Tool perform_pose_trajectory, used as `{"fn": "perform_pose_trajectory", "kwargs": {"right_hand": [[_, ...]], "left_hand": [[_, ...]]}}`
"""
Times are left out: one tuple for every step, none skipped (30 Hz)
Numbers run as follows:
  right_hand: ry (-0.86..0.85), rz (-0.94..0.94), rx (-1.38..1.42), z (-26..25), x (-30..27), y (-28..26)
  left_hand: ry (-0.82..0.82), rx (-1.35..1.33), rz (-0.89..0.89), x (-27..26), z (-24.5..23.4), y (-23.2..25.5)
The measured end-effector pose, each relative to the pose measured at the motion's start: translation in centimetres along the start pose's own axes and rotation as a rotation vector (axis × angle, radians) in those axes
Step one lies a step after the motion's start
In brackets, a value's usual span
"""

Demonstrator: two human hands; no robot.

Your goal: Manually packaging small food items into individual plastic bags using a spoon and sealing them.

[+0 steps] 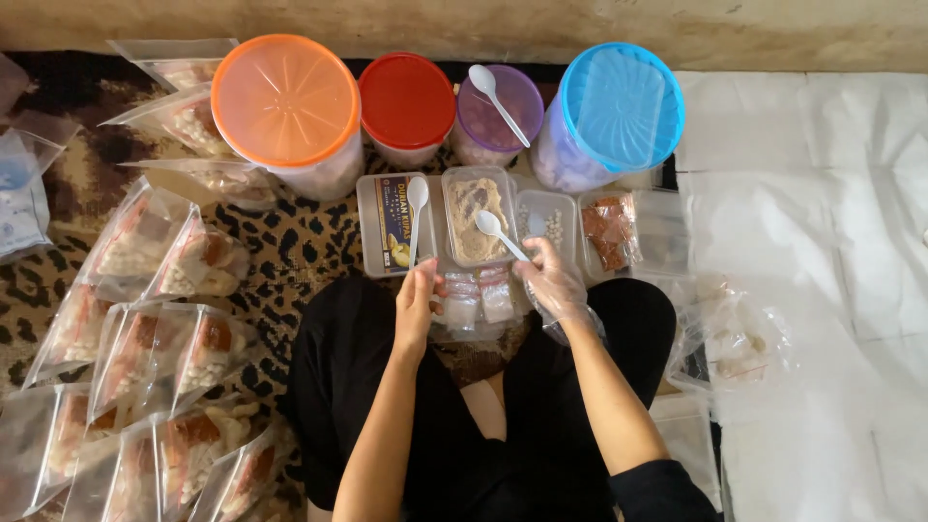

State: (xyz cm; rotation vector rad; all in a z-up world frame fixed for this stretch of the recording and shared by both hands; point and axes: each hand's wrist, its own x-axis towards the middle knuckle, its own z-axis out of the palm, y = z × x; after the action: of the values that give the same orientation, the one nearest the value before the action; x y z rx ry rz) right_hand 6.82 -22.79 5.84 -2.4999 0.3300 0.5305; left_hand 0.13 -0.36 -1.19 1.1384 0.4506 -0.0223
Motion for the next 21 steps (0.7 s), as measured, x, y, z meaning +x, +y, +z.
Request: {"fn": "perform_pose_trajectory", "kwargs": {"right_hand": [[-0.004,-0.003,-0.003,0.0,0.5,0.0],[0.056,0.059,0.156,-0.1,1.0,0.1],[0.117,0.127,0.316,-0.1,1.3,0.3],[0.113,0.127,0.313,0.2,2.4,0.4],[0.154,0.038,0.705,0.5,3.5,0.5],[0.195,-0.057,1.096,0.7,4.5,0.7],[0.194,-0.054,1.096,0.6,5.0,0.0],[0.185,-0.02,1.187,0.6,5.4,-0.6],[0.174,0.013,1.277,0.5,5.9,-1.4],[0.171,0.014,1.278,1.4,6.8,-0.8],[0.181,-0.06,1.227,2.4,7.8,-0.3],[0.191,-0.133,1.175,3.3,8.7,0.1],[0.185,-0.134,1.175,3.1,8.4,-0.3],[0.267,-0.165,1.082,3.0,8.0,-0.7],[0.349,-0.196,0.988,2.7,7.7,-1.0],[0.345,-0.196,0.987,2.2,6.6,-2.0],[0.366,-0.177,0.924,1.6,5.4,-2.7],[0.387,-0.158,0.861,1.0,4.1,-3.5],[0.39,-0.157,0.86,1.3,4.3,-2.9],[0.361,-0.152,0.854,1.6,4.4,-2.5],[0.327,-0.15,0.849,2.0,4.6,-2.0]], "left_hand": [[0.006,-0.002,0.001,0.3,-0.1,-0.3],[-0.001,-0.002,0.008,0.7,-0.2,-0.7],[-0.011,-0.001,0.012,0.8,-0.3,-1.2],[-0.007,-0.003,0.009,0.9,-0.2,-1.2],[-0.01,-0.01,0.0,1.0,-0.2,-1.1],[-0.013,-0.017,-0.01,1.0,-0.1,-1.1],[-0.011,-0.016,-0.012,1.0,-0.1,-1.1],[-0.025,-0.031,-0.012,1.0,-0.1,-1.1],[-0.038,-0.046,-0.01,1.1,-0.1,-1.0],[-0.035,-0.045,-0.011,1.0,0.0,-0.8],[-0.053,-0.069,0.002,0.9,0.0,-0.6],[-0.07,-0.094,0.016,0.8,0.0,-0.3],[-0.065,-0.094,0.017,0.7,-0.1,-0.3],[-0.095,-0.107,0.029,0.7,-0.2,-0.2],[-0.126,-0.121,0.04,0.7,-0.2,-0.2],[-0.123,-0.121,0.04,0.9,-0.4,-0.7],[-0.13,-0.13,0.04,1.0,-0.5,-1.2],[-0.138,-0.138,0.04,1.2,-0.6,-1.8],[-0.141,-0.139,0.039,1.2,-0.5,-1.7],[-0.151,-0.146,0.032,1.1,-0.3,-1.5],[-0.155,-0.152,0.028,1.0,-0.3,-1.4]]}}
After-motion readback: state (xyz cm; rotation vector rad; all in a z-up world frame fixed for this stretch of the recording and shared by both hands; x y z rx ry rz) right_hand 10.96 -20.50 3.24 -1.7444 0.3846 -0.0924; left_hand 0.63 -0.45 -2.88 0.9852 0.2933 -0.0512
